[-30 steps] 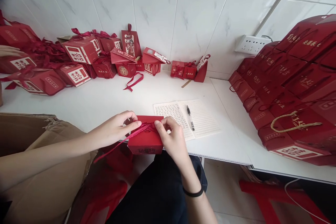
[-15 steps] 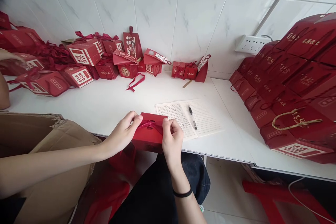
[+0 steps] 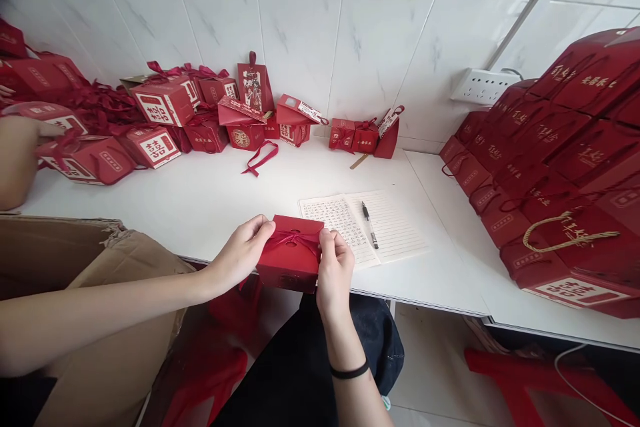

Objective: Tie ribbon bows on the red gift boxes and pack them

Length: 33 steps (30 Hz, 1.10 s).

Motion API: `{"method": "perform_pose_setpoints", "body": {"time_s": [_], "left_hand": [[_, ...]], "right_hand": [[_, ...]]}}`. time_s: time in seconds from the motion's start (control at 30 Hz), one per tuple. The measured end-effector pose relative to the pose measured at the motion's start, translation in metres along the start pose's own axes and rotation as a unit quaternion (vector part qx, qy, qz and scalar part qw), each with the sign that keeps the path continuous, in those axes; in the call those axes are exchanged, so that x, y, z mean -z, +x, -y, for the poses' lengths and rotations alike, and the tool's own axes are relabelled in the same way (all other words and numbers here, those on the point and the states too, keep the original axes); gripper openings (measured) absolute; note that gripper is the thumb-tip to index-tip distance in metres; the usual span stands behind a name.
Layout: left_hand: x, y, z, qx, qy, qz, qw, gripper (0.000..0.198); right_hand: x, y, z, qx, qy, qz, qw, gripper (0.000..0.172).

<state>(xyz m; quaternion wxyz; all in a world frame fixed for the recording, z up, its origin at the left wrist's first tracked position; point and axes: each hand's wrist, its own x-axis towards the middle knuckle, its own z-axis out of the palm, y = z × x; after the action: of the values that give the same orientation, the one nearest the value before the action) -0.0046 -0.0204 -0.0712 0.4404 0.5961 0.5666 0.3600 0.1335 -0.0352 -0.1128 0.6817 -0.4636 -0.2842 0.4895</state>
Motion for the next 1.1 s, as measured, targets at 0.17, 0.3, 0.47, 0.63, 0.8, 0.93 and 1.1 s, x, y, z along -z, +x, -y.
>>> {"method": "perform_pose_setpoints", "body": {"time_s": [0.17, 0.3, 0.47, 0.63, 0.8, 0.93, 1.1], "left_hand": [[0.010, 0.004, -0.007, 0.002, -0.057, 0.069, 0.996, 0.034], [0.016, 0.004, -0.011, 0.035, -0.049, 0.098, 0.993, 0.039], [0.018, 0.008, -0.008, 0.044, -0.008, 0.086, 0.995, 0.033], [0.024, 0.011, -0.011, -0.014, 0.017, 0.086, 0.996, 0.028], [0.030, 0.008, -0.018, -0.144, 0.071, 0.030, 0.987, 0.019], [0.034, 0.001, -0.020, -0.401, 0.158, -0.043, 0.902, 0.009], [0.040, -0.014, -0.029, -0.671, 0.207, 0.001, 0.711, 0.011]], "right_hand": [[0.016, 0.003, 0.006, -0.012, -0.044, 0.043, 0.998, 0.042], [0.023, 0.001, 0.009, -0.028, -0.032, 0.054, 0.998, 0.042], [0.035, 0.001, 0.006, 0.054, -0.070, 0.098, 0.991, 0.031], [0.044, -0.003, 0.005, 0.118, -0.233, 0.276, 0.925, 0.096], [0.041, -0.006, 0.000, 0.236, -0.319, 0.228, 0.889, 0.090], [0.033, -0.009, -0.005, 0.364, -0.349, 0.145, 0.851, 0.082], [0.024, -0.019, 0.000, 0.455, -0.321, 0.097, 0.825, 0.083]]}}
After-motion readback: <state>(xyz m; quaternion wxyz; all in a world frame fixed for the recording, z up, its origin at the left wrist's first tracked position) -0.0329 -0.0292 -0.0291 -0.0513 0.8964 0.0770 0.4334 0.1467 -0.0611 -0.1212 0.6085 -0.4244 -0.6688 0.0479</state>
